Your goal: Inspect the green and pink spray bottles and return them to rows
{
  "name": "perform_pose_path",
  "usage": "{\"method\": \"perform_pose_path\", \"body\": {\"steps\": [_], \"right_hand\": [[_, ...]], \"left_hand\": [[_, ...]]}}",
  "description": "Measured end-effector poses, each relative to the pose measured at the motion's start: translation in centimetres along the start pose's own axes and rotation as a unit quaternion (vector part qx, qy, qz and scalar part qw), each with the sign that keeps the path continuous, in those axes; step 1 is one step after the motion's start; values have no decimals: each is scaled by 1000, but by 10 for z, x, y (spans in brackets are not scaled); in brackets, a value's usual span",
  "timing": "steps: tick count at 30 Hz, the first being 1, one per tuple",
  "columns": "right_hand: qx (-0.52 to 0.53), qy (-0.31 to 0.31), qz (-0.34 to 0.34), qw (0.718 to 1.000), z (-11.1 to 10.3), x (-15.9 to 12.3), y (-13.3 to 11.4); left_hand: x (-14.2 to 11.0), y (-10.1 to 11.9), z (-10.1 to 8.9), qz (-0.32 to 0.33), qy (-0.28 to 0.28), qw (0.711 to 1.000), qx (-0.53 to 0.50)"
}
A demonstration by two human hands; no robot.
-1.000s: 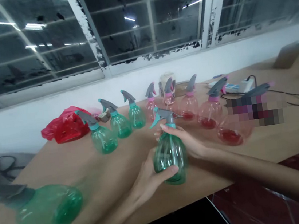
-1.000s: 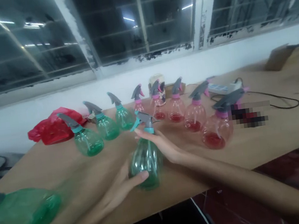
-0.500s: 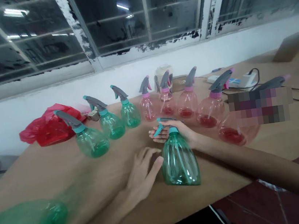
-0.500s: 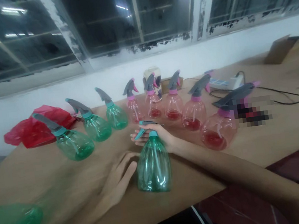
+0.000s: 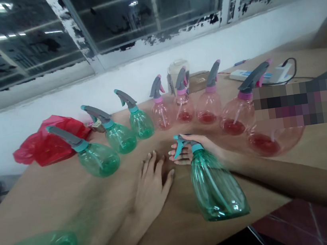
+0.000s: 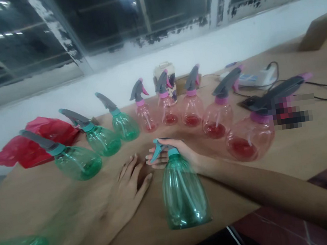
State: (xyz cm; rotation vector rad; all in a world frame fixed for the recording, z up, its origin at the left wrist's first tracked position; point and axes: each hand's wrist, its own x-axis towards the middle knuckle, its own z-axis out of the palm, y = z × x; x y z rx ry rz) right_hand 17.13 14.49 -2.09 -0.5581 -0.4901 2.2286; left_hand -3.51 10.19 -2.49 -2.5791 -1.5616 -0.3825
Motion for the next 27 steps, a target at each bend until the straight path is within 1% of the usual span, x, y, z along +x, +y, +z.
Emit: {"method": "perform_pose_path", "body": {"steps": [3,5,8,11,16,22,27], "right_hand": [[-2,2,8,1000,-1,0,-2],[-7,0,6,1000,-1,1,-2],[-13,-8,-6,1000,-2,0,-1],[-26,-15,-24,999,-2,-1,0],[-45,-13,-37,998,1,-3,-1],[-60,-40,-31,997,8,-10,-3],[-83,-49,-69,993,12,-17,-3]], "left_hand": [[3,-9,1,17,-11,1000,-16],[7,-18,1,17,-12,999,-34],[15,-30,-2,-7,-7,999,-43],[19,-38,-5,-24,-13,999,-28],[20,-40,-4,-21,-9,1000,-18],[18,-38,-3,-16,-10,1000,-19],[16,-38,-2,-15,-10,1000,-23]]}}
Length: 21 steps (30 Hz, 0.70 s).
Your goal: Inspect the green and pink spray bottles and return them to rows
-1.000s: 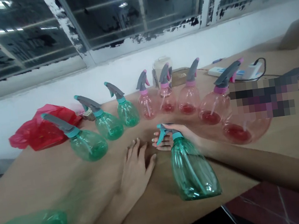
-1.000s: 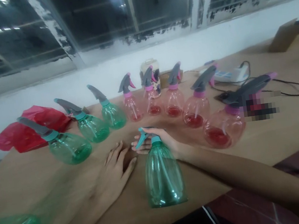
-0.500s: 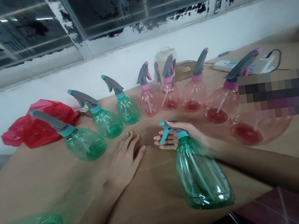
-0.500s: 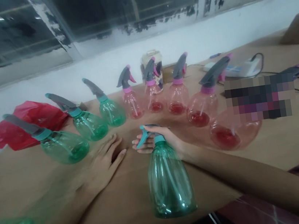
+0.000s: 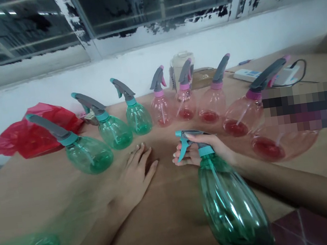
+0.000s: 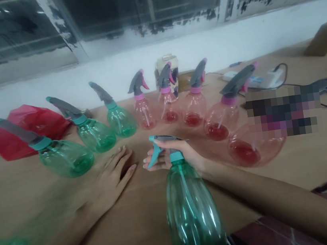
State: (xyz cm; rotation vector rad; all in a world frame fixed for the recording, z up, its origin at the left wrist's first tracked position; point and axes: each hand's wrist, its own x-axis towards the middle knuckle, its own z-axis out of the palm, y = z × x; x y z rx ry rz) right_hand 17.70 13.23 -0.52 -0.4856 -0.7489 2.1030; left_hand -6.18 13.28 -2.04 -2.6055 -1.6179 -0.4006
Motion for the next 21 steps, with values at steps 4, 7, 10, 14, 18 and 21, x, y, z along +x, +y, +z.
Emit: {"method": "perform_pose_path", "body": {"steps": [4,7,10,14,18,21], "right_hand": [[-47,7,-27,999,4,-6,0],[-53,-1,-36,998,8,-8,0],[-36,-8,-31,999,10,-7,0],[-30,5,-13,999,6,-3,1],[-17,20,10,1000,0,1,4],[-13,24,24,999,-1,2,4]], "left_hand": [[0,2,-1,4,2,1000,12],[0,4,-1,11,2,999,35],[-1,3,0,16,13,999,41],[-2,2,2,20,16,999,27],[-3,4,2,18,4,999,27],[-4,6,1,17,2,999,28]]}}
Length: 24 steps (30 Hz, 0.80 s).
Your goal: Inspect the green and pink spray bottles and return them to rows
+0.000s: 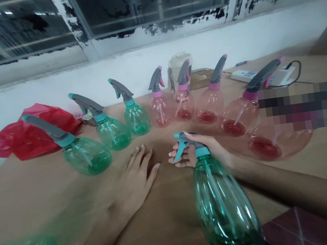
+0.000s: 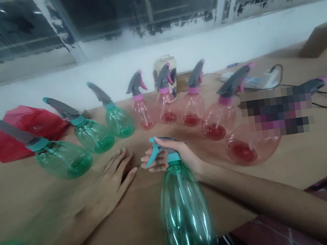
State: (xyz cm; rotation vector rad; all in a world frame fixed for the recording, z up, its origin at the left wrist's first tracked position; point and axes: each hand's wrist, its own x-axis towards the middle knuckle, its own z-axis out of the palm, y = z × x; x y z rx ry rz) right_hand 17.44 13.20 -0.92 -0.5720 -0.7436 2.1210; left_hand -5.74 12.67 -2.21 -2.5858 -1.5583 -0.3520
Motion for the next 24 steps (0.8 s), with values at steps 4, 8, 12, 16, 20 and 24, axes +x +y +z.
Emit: {"method": "perform_pose_path", "body": {"steps": [4,8,12,16,20,24], "right_hand": [[-3,-3,0,1000,1,-1,0],[9,-8,8,1000,3,-1,0],[32,21,-17,999,0,1,1],[14,-20,-40,999,-2,0,1],[32,-9,-38,999,-2,0,-2],[24,12,12,1000,-7,4,-4]], "left_hand": [[-1,0,1,7,7,1000,-4],[-2,-2,2,10,11,1000,0],[-2,-1,2,5,1,1000,5],[-1,2,-1,4,-5,1000,18],[-1,1,0,4,-9,1000,15],[-1,0,1,0,-4,1000,8]]}}
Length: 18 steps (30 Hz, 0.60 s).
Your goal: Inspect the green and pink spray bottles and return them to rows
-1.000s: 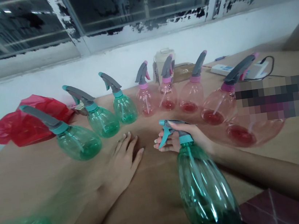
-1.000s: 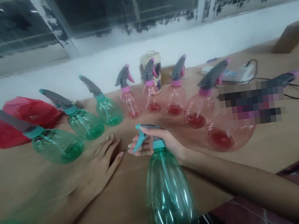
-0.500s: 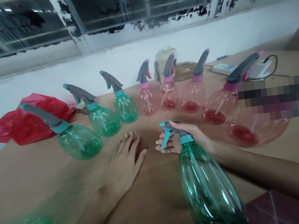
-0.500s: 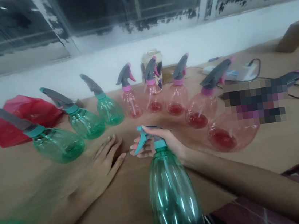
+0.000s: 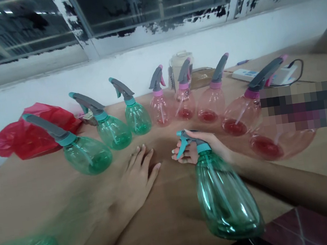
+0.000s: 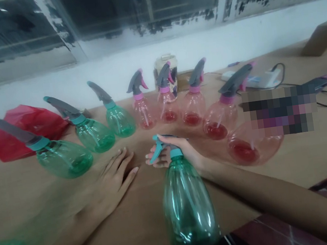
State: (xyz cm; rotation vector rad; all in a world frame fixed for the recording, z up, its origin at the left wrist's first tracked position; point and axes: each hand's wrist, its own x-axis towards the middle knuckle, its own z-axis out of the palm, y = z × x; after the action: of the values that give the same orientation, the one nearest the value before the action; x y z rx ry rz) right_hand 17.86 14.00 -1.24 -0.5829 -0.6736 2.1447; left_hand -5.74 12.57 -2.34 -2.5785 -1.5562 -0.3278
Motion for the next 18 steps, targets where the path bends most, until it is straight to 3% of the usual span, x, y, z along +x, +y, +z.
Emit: {"method": "perform_pose_path", "body": {"steps": [5,18], "right_hand": [[28,28,-3,999,-6,5,0],[14,16,6,1000,-2,3,0]], "left_hand": [[0,1,-1,11,4,1000,25],[-2,-2,4,16,20,999,30]]}}
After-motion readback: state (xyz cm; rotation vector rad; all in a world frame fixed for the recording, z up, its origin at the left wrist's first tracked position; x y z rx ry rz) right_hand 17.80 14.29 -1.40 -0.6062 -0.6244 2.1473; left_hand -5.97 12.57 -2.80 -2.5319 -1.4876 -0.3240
